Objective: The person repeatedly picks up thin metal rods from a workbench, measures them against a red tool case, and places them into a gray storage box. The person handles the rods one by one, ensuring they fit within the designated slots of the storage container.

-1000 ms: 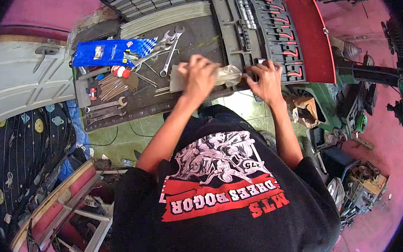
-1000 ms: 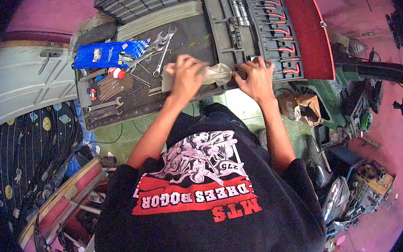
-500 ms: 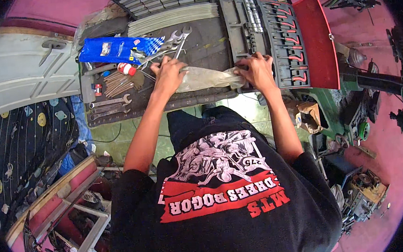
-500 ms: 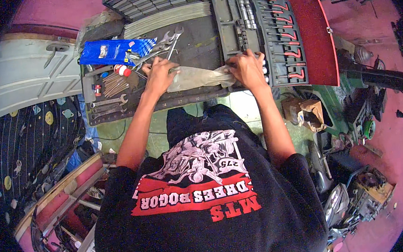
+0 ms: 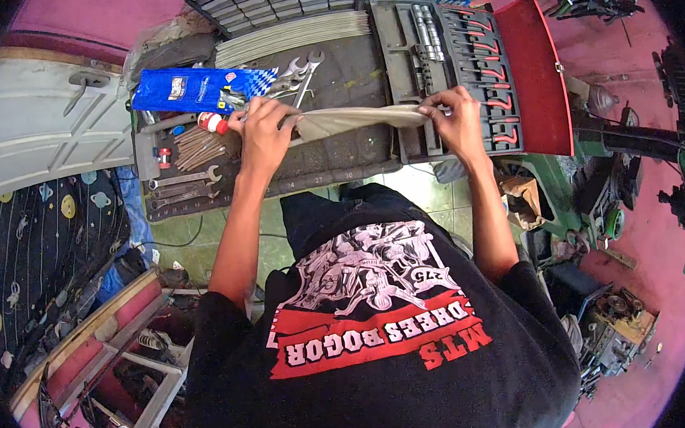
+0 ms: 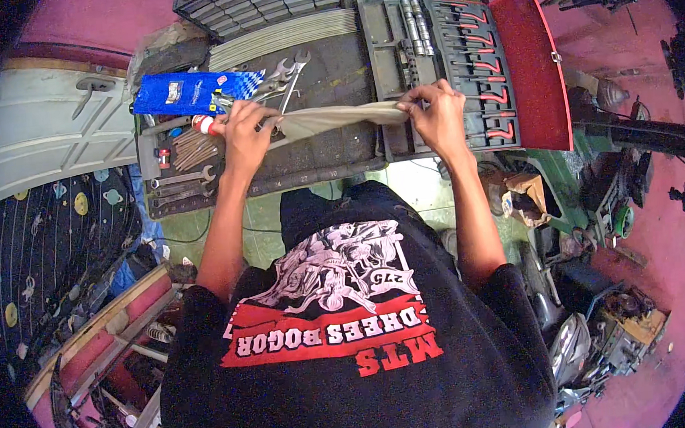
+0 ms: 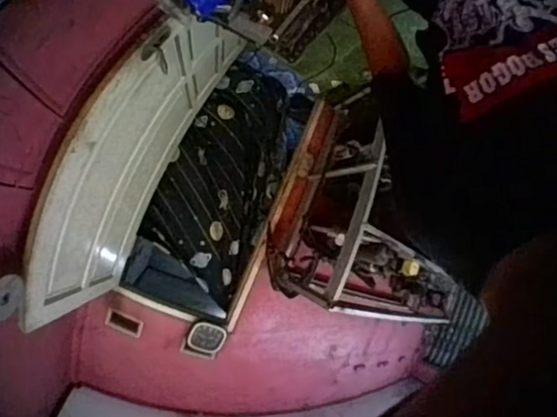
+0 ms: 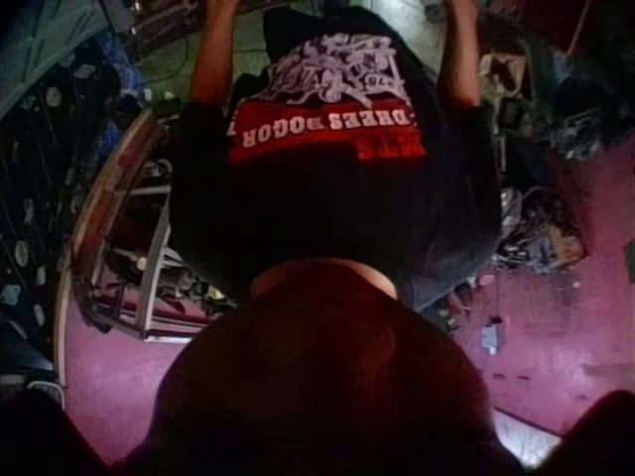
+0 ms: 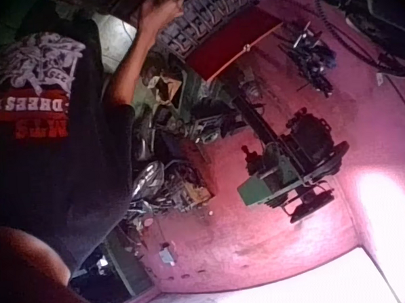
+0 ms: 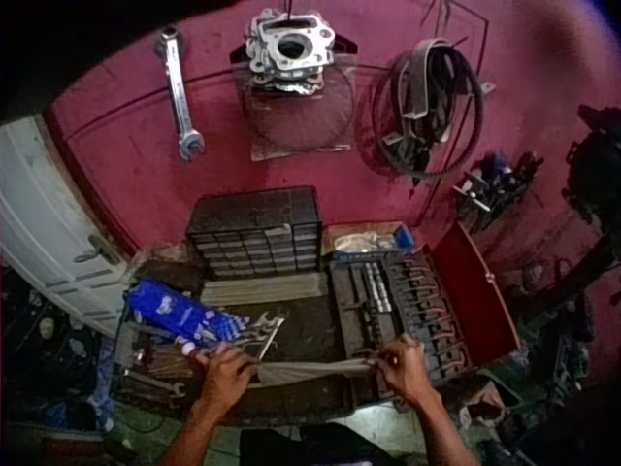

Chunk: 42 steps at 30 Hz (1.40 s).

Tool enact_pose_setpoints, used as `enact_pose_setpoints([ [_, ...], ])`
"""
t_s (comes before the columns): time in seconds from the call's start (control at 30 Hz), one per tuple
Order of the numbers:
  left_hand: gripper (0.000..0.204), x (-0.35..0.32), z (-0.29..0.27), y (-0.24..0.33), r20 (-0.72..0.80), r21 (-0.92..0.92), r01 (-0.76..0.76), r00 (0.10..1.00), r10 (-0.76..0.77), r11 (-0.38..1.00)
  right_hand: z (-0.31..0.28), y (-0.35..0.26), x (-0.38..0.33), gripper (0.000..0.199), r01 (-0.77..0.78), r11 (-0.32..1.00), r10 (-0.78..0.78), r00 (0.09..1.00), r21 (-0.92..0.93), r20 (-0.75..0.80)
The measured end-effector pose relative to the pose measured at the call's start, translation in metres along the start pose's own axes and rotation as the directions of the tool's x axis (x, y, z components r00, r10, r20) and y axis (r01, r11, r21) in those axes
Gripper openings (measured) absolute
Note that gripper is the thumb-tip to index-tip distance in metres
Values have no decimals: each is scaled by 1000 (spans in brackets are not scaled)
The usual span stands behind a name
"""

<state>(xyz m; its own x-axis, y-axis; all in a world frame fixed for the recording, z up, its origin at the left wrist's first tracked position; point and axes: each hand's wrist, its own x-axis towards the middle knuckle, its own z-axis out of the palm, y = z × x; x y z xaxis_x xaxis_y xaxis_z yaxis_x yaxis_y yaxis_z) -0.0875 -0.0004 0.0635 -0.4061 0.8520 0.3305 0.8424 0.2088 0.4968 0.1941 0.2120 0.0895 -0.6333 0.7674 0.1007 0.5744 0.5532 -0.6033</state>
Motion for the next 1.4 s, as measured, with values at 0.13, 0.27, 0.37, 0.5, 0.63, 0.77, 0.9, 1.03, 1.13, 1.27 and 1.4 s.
enact_pose_setpoints([
  [0.13, 5, 2, -8, 10, -49, -14, -10, 999, 9, 1000, -18, -7, 7, 16, 34, 997, -29, 997, 73, -68],
  [0.27, 7, -7, -7, 19, 0, 7, 13, 1000, -13, 1000, -22, -2, -1, 14, 9, 999, -9, 1000, 47, 4],
  [0.37, 9, -33, 1, 23, 122, 7, 0, 993, -1, 1000, -12, 29, -17, 16, -16, 996, 36, 969, -83, 246],
  [0.5, 13, -56, 0, 21, 304, -69, 48, 952, -25, 996, -16, 25, -29, 18, -119, 989, 136, 960, -85, 245],
  [0.63, 15, -48, 5, 13, 195, -5, 130, 972, -127, 991, -16, 6, -13, 19, 70, 961, -62, 997, -267, 40],
  [0.77, 21, -21, 22, 13, 200, 80, 99, 973, -113, 992, 10, -2, 11, 20, 178, 910, -173, 984, -375, 46],
  [0.9, 22, -19, 45, 6, 307, 103, 58, 948, -87, 993, 35, 9, 22, 19, 184, 869, -75, 966, -460, 247],
  [1.03, 15, -21, 49, 1, 322, 81, 100, 939, -121, 992, 41, 18, 21, 17, 145, 928, -89, 981, -342, 174],
  [1.13, 12, -19, 44, 2, 285, 75, 129, 947, -146, 989, 35, 12, 19, 15, 116, 936, -64, 985, -334, 162],
  [1.27, 9, -11, 29, 8, 191, 39, 133, 972, -138, 990, 30, 18, 12, 13, 19, 963, 19, 991, -270, 134],
  [1.4, 8, -7, 15, 10, 110, 8, 74, 991, -74, 997, 18, 12, 8, 13, -1, 990, 17, 994, -142, 110],
])
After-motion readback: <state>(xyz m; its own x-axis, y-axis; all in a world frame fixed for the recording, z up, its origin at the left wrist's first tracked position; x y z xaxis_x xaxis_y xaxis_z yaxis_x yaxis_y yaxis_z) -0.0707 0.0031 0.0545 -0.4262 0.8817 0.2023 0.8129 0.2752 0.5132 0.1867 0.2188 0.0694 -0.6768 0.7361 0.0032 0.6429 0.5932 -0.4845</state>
